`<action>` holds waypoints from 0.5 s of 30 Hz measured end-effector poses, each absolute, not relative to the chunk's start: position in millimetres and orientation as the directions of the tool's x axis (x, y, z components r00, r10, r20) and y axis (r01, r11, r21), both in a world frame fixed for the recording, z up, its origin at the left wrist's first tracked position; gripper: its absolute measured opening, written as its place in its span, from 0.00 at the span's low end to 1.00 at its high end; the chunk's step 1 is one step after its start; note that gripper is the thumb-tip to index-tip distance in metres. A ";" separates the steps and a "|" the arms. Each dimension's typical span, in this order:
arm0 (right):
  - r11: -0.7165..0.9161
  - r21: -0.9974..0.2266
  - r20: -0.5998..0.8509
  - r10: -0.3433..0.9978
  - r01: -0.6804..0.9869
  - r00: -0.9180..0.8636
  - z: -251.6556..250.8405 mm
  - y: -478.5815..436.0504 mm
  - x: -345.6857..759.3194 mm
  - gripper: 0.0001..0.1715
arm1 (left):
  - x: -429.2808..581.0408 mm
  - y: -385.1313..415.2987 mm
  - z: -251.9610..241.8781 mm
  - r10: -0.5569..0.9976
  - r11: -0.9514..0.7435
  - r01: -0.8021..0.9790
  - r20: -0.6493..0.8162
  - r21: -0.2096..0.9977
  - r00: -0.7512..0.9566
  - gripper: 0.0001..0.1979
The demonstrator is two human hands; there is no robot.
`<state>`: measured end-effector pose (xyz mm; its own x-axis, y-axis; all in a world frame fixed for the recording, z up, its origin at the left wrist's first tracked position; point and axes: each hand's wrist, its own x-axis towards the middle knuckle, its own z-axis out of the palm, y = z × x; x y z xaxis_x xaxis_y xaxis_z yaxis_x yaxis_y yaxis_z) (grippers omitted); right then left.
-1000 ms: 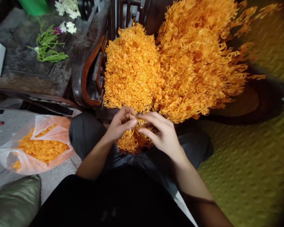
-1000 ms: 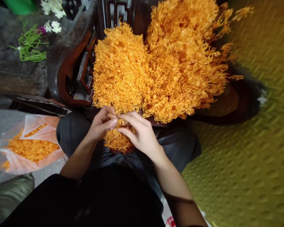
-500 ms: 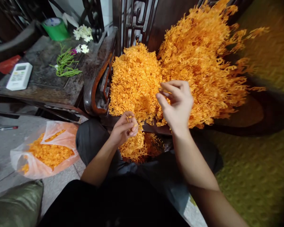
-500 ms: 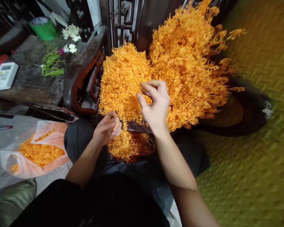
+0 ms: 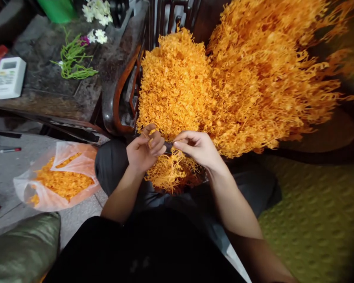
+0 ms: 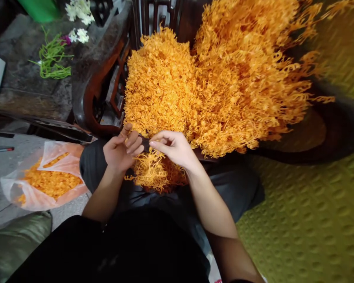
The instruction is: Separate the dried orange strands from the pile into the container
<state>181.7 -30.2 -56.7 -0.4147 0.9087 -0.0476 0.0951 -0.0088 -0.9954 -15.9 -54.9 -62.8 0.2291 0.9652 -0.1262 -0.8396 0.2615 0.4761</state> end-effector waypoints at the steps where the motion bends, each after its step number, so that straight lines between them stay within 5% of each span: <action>1: -0.045 -0.998 -0.055 0.931 0.038 -0.361 -59.9 -31.7 185.2 0.13 | -16.3 -54.6 -62.6 0.969 0.247 -0.844 -0.127 0.477 0.212 0.15; 10: -0.042 -0.961 -0.058 0.997 -0.272 0.052 -64.4 -33.1 219.4 0.22 | -24.0 -47.9 -67.9 0.966 0.260 -0.740 -0.168 0.620 0.199 0.08; 15: 0.011 -0.974 -0.019 0.991 -0.227 0.132 -54.6 -38.8 219.0 0.21 | -6.7 -56.9 -79.4 0.975 0.116 -0.288 -0.054 0.951 0.215 0.14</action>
<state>219.0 -38.8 -54.6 0.1318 0.9911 -0.0192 -0.2272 0.0113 -0.9738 -6.7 -56.9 -79.4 0.2147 0.9752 -0.0536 -0.2875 0.1155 0.9508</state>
